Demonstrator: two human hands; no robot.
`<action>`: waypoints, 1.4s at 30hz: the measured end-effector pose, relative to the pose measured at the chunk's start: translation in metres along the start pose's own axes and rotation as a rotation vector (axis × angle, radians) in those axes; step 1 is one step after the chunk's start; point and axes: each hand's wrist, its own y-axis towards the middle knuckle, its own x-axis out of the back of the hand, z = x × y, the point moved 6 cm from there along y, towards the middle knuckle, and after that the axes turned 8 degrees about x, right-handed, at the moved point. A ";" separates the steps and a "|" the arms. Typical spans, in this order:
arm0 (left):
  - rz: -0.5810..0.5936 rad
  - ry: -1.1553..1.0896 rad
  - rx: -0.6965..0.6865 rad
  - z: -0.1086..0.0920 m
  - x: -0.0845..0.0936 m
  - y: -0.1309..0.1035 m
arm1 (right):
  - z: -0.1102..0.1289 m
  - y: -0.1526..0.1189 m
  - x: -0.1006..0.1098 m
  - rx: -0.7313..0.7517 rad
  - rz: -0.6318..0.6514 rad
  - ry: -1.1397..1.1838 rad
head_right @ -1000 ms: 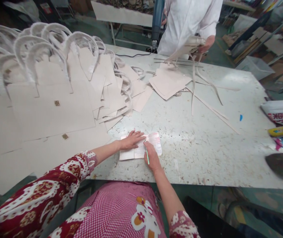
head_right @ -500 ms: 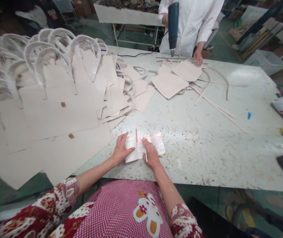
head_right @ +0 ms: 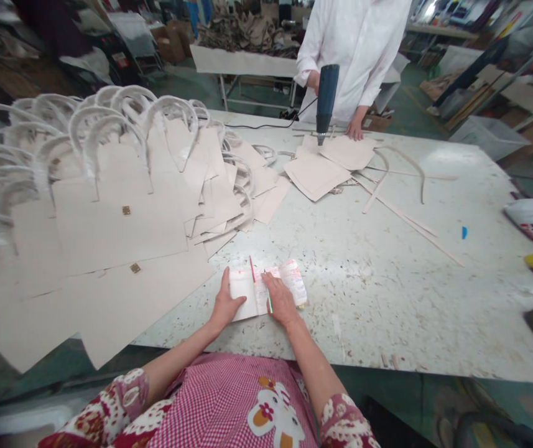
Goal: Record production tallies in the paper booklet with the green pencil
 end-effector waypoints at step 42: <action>0.122 -0.017 -0.129 -0.032 -0.009 0.010 | -0.006 0.034 -0.031 -0.332 -0.169 0.347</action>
